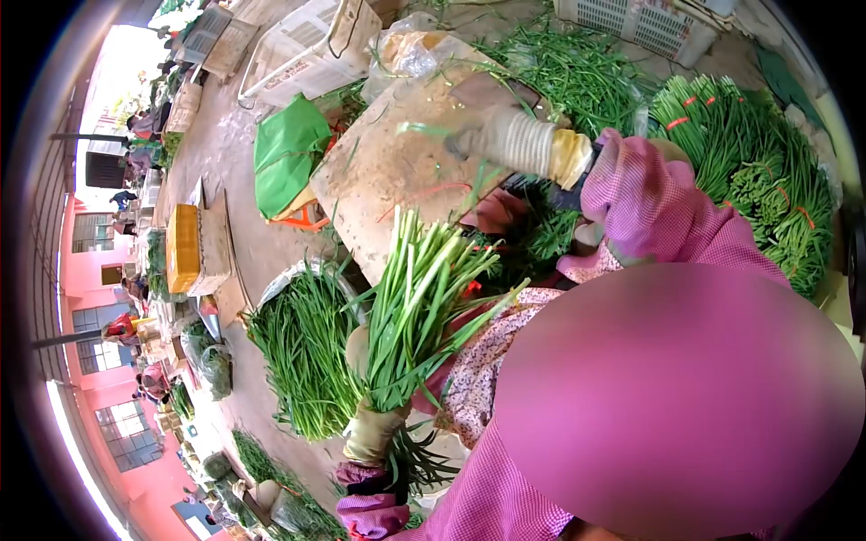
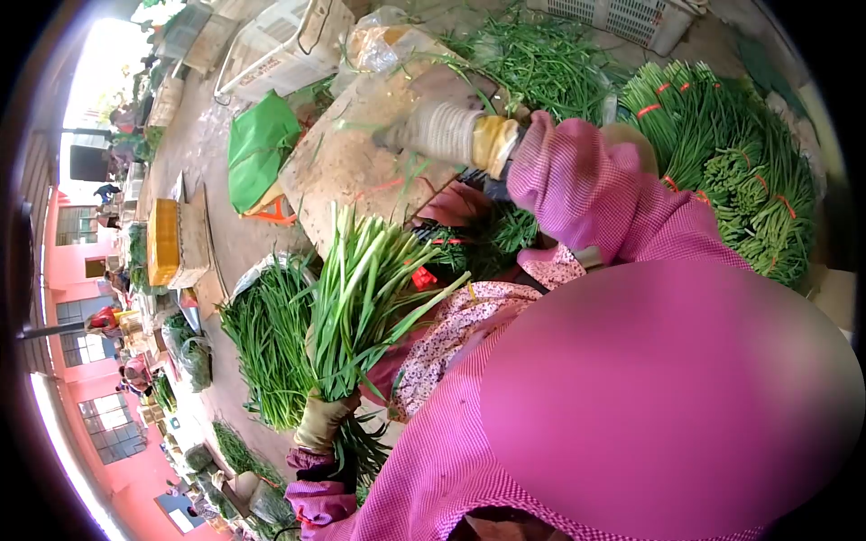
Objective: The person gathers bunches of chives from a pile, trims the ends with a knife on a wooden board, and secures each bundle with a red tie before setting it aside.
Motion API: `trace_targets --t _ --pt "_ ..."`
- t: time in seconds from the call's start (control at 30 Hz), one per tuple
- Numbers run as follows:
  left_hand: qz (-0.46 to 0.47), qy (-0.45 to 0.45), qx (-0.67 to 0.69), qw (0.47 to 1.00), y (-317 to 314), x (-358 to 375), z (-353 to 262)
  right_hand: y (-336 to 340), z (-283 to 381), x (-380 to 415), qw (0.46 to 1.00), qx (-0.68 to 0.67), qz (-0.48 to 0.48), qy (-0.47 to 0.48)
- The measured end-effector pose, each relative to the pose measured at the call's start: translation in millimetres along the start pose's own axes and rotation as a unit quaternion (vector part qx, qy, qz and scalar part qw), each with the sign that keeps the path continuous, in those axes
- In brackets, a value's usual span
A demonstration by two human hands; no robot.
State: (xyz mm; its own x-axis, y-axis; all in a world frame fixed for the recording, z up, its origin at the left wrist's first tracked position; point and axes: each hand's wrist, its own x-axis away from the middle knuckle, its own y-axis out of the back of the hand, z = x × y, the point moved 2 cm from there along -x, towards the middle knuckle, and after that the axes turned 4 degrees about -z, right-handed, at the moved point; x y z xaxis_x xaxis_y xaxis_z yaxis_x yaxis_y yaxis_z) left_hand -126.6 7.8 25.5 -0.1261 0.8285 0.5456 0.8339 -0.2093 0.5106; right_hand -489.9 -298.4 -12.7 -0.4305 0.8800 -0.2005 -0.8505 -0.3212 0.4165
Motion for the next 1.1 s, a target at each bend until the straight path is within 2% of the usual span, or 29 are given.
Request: trace_targets --t 0.03,0.07,0.13,0.2,0.23,0.27,0.33,0.37,0.4,0.47,0.5,0.53,0.57,0.6,0.63,0.67,0.7,0.73,0.77,0.83,0.87,0.9,0.93,1.0,1.07,1.1 --pt "0.013 -0.024 -0.035 0.999 0 1 -3 -14 -17 -8 0.996 0.055 0.045 0.05" --pt "0.026 -0.048 -0.071 0.996 -1 1 -7 -10 10 -6 0.996 0.055 0.043 0.05" --pt "0.033 -0.03 -0.061 0.997 -1 2 -12 -7 81 12 0.965 0.107 0.173 -0.164" --pt "0.039 -0.011 -0.051 0.998 -2 4 -20 -19 84 15 0.966 0.053 0.191 -0.169" --pt "0.041 0.034 -0.023 0.998 -2 5 -24 -24 83 15 0.963 0.001 0.208 -0.173" --pt "0.043 0.078 0.006 0.996 -2 6 -25 -29 79 11 0.963 0.001 0.208 -0.174" --pt "0.052 0.085 0.016 0.995 -3 5 -20 -38 66 2 0.966 0.099 0.212 -0.108" --pt "0.06 0.09 0.027 0.994 -3 3 -18 -31 57 16 0.986 -0.03 0.162 -0.038" --pt "0.061 0.09 0.027 0.994 -3 3 -20 -20 77 18 0.986 -0.03 0.161 -0.039" --pt "0.058 0.094 0.044 0.993 -3 5 -26 3 109 27 0.969 0.001 0.17 -0.182" --pt "0.06 0.093 0.045 0.993 -2 5 -25 1 88 17 0.968 0.002 0.17 -0.184" --pt "0.077 0.105 0.036 0.991 -1 4 -24 5 48 -6 0.978 0.12 0.08 -0.15" --pt "0.095 0.116 0.026 0.988 0 3 -23 17 21 -25 0.965 0.235 -0.013 -0.114" --pt "0.097 0.113 0.025 0.988 0 1 -18 45 15 -26 0.966 0.237 -0.067 -0.075" --pt "0.105 0.09 0.045 0.989 0 0 -8 62 24 -8 0.979 0.047 -0.139 -0.14" --pt "0.11 0.069 0.064 0.989 -1 1 -5 68 18 1 0.961 -0.146 -0.143 -0.189" --pt "0.139 0.054 0.088 0.985 -4 1 -10 74 19 -4 0.969 0.165 -0.114 -0.142" --pt "0.138 0.054 0.088 0.985 -4 0 -6 77 20 -7 0.881 0.46 -0.075 -0.082" --pt "0.146 0.051 0.094 0.983 -6 -3 0 68 26 -7 0.881 0.46 -0.076 -0.082" --pt "0.153 0.022 0.093 0.984 -9 -7 2 34 43 0 0.934 0.333 0.111 -0.071" --pt "0.154 0.024 0.091 0.984 -9 -7 1 20 63 14 0.966 0.185 0.159 -0.086" --pt "0.161 0.045 0.107 0.98 -9 -7 -1 13 79 23 0.974 0.032 0.203 -0.099" --pt "0.167 0.067 0.123 0.976 -8 -6 -2 -7 57 23 0.95 -0.058 0.263 -0.157" --pt "0.168 0.072 0.126 0.975 -6 -5 -2 -41 36 18 0.927 0.014 0.292 -0.236" --pt "0.178 0.061 0.08 0.979 -5 -2 -6 -52 41 19 0.928 -0.025 0.288 -0.234" --pt "0.176 0.063 0.114 0.976 -8 0 -7 -55 45 20 0.928 -0.062 0.283 -0.234"
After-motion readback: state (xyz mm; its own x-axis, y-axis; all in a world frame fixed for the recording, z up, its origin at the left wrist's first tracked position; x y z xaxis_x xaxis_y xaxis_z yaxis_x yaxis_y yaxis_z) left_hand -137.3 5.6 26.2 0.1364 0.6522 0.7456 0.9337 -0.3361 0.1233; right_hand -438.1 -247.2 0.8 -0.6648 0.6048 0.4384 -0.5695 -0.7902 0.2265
